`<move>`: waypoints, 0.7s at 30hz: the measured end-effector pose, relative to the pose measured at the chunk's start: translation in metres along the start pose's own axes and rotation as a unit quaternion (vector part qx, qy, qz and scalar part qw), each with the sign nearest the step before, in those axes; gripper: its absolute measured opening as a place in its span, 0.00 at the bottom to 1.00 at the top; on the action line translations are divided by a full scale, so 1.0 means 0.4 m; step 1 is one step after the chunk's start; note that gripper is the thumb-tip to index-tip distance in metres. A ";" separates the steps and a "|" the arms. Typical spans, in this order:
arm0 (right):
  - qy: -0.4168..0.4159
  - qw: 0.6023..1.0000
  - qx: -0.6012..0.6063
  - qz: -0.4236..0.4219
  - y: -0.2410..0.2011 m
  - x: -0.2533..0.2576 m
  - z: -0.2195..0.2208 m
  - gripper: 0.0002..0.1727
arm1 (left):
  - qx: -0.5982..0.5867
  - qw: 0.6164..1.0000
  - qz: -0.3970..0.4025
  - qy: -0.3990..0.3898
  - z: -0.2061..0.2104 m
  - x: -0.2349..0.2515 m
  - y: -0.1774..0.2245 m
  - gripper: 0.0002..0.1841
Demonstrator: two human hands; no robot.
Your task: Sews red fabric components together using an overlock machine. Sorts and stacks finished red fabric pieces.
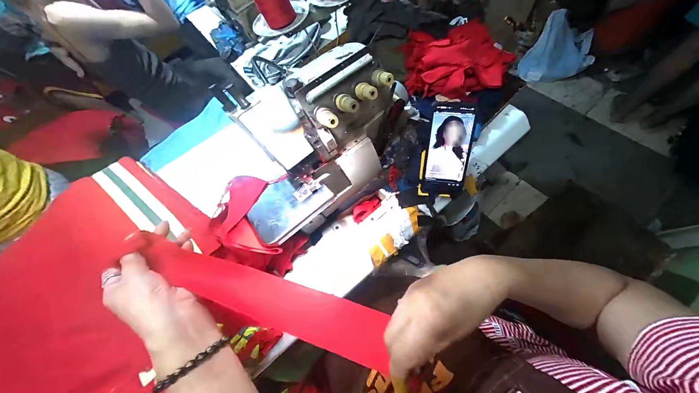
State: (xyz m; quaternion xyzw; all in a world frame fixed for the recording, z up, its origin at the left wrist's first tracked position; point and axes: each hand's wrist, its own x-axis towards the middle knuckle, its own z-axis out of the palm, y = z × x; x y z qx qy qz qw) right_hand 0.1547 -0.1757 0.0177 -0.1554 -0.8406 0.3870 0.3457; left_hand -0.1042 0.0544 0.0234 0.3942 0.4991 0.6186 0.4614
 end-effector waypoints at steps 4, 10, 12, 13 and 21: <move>0.002 1.000 -0.026 -0.007 0.002 0.016 -0.011 0.08 | 0.067 0.993 0.099 -0.006 0.048 -0.107 -0.025 0.07; 0.137 0.983 -0.121 -0.003 0.043 0.105 -0.019 0.09 | 0.010 0.992 0.061 -0.107 0.100 -0.338 -0.042 0.09; 0.215 0.967 -0.135 0.030 0.047 0.125 -0.024 0.08 | -0.028 0.993 0.005 -0.117 0.103 -0.388 -0.048 0.09; 0.258 0.955 -0.140 0.046 0.048 0.133 -0.028 0.08 | -0.060 0.990 -0.017 -0.128 0.102 -0.407 -0.050 0.09; 0.376 0.892 -0.219 0.122 0.057 0.130 -0.062 0.10 | -0.146 0.964 -0.079 -0.210 0.079 -0.441 -0.052 0.08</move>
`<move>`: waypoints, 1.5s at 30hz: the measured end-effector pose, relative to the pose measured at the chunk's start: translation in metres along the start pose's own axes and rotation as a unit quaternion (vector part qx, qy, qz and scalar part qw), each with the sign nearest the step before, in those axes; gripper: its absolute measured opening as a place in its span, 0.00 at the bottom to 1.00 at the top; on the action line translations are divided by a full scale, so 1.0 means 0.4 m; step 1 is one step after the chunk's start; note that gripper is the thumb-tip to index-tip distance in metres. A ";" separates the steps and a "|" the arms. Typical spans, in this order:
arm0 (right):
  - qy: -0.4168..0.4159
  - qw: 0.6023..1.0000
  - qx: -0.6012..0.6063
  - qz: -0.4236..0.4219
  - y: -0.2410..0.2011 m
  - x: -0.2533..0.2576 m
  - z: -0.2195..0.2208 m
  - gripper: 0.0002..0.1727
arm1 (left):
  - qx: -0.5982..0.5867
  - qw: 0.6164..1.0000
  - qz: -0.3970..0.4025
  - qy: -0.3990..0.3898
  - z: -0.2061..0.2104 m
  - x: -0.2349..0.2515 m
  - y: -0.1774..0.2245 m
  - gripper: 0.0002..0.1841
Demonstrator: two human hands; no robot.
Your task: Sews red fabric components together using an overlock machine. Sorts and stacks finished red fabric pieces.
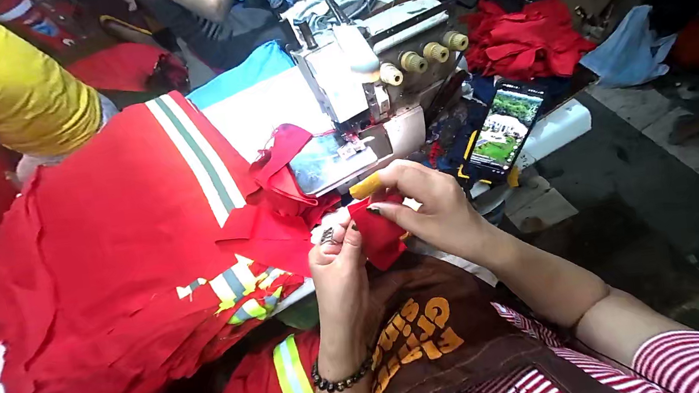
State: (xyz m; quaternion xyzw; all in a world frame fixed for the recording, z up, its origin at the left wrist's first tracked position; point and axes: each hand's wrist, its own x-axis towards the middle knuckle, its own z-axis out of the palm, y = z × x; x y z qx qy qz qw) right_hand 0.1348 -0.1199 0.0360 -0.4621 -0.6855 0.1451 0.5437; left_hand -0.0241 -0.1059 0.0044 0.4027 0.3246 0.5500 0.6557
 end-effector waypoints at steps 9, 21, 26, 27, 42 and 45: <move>0.007 0.998 0.036 0.060 0.026 0.003 0.013 0.18 | 0.148 0.987 0.035 -0.058 -0.028 0.044 0.022 0.09; 0.041 0.938 0.188 0.287 0.178 0.022 0.093 0.25 | 0.629 0.687 0.341 -0.127 -0.065 0.298 -0.014 0.08; 0.060 0.928 0.202 0.307 0.190 -0.005 0.074 0.25 | 0.700 0.610 0.370 0.013 0.004 0.182 -0.120 0.15; 0.065 0.926 0.209 0.307 0.197 -0.011 0.070 0.24 | 0.709 0.597 0.376 0.020 0.013 0.168 -0.135 0.16; 0.105 0.960 0.095 0.240 0.222 0.030 0.057 0.25 | 0.673 0.695 0.251 -0.034 0.018 0.229 -0.068 0.13; 0.110 0.965 0.059 0.232 0.226 0.035 0.060 0.23 | 0.662 0.717 0.209 -0.054 0.005 0.236 -0.033 0.15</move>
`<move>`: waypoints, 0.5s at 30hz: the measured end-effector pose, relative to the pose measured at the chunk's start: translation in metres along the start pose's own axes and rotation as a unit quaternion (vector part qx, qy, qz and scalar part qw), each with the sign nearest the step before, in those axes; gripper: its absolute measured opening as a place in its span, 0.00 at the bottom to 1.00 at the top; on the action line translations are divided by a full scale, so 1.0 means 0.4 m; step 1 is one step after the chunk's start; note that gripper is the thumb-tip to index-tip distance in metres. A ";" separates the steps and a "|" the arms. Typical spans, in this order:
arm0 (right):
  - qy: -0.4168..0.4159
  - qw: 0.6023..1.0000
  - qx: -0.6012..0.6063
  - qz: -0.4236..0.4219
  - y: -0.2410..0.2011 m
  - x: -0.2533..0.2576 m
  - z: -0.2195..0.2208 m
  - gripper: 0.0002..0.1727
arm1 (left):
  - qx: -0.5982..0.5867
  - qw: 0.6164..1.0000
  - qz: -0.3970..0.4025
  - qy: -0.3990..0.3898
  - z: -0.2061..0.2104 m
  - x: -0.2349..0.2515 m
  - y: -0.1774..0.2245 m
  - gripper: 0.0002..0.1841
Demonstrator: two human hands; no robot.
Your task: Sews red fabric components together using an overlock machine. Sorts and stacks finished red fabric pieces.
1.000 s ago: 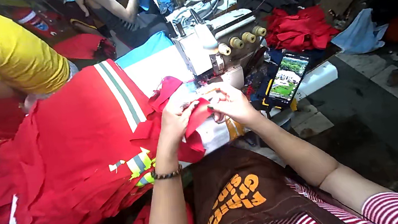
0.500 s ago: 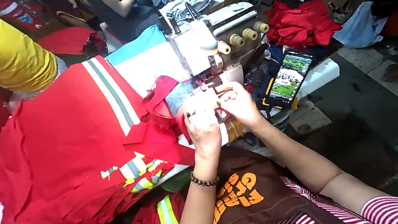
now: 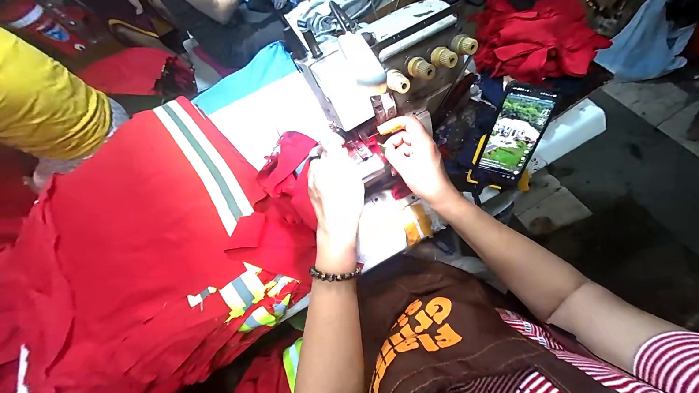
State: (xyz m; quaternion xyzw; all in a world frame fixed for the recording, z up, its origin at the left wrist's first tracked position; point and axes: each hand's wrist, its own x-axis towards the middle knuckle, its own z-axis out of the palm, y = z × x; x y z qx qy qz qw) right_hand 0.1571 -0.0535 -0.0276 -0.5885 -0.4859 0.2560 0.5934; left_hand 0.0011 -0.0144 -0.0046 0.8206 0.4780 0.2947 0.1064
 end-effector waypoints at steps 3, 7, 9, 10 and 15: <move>0.003 0.998 -0.065 -0.010 -0.003 -0.030 -0.008 0.21 | 0.067 0.997 -0.027 -0.033 -0.001 0.070 -0.020 0.20; -0.027 0.980 -0.098 -0.171 0.030 -0.100 0.032 0.12 | 0.142 0.985 -0.084 -0.058 0.016 0.207 -0.061 0.18; -0.111 0.946 -0.117 -0.280 0.058 -0.161 0.069 0.07 | 0.145 0.982 -0.100 -0.068 -0.001 0.224 -0.074 0.19; -0.178 0.920 -0.134 -0.323 0.069 -0.190 0.084 0.08 | 0.137 0.981 -0.112 -0.077 -0.012 0.228 -0.081 0.21; -0.418 0.772 -0.168 -0.448 0.124 -0.217 0.161 0.11 | 0.031 0.997 -0.046 0.044 -0.102 0.054 -0.127 0.22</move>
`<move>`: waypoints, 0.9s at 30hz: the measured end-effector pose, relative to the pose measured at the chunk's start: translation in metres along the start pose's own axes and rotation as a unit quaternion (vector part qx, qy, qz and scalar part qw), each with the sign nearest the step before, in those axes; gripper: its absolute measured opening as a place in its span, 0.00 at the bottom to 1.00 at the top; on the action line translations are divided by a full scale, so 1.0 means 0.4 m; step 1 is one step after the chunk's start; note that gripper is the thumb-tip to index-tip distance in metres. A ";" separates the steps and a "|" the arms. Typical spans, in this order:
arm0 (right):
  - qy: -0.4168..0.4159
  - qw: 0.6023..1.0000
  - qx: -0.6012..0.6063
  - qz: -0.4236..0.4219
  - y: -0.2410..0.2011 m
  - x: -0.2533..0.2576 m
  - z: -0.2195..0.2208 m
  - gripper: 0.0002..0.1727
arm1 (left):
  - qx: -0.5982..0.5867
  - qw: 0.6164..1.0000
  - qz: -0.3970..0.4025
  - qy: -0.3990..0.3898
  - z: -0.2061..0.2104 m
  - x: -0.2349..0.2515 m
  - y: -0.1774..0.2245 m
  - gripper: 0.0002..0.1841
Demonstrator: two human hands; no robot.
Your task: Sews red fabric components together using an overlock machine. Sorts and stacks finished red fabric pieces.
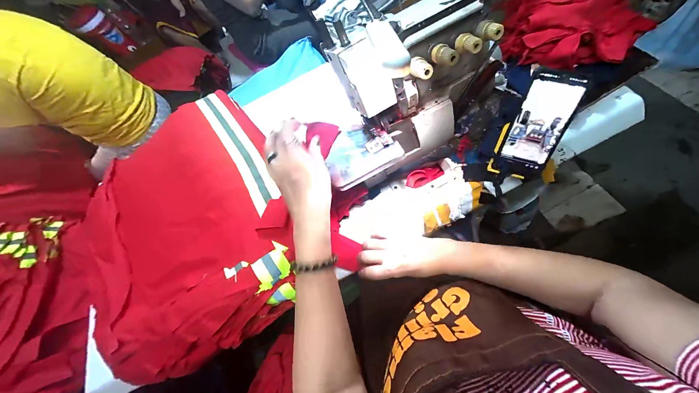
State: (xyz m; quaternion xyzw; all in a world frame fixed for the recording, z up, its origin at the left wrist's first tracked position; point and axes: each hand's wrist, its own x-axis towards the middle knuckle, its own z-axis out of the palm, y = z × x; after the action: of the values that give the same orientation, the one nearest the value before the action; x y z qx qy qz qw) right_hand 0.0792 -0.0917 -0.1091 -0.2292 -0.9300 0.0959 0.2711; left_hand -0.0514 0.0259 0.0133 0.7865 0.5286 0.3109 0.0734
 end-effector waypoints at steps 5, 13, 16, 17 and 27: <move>0.053 0.996 0.009 0.065 0.016 0.047 -0.040 0.11 | -0.245 0.961 -0.003 0.125 -0.118 -0.230 -0.030 0.15; 0.260 0.950 0.142 0.095 -0.065 0.125 -0.256 0.08 | -0.657 0.709 -0.181 -0.179 -0.099 -0.401 0.026 0.33; 0.188 0.958 0.211 0.055 -0.152 0.086 -0.314 0.10 | -0.769 0.575 -0.245 -0.135 -0.075 -0.363 0.045 0.25; 0.172 0.958 0.227 0.043 -0.181 0.066 -0.329 0.09 | -0.766 0.581 -0.240 -0.130 -0.073 -0.339 0.045 0.26; 0.113 0.917 0.380 -0.051 -0.323 -0.097 -0.530 0.07 | -0.661 0.654 -0.356 0.089 -0.034 -0.190 -0.005 0.15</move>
State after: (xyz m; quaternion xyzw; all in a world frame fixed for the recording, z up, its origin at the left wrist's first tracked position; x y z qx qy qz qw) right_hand 0.1760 -0.2122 0.0891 -0.0707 -0.7969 0.4014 0.4459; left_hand -0.0795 -0.0426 -0.0081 0.2505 0.4266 0.5967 0.6319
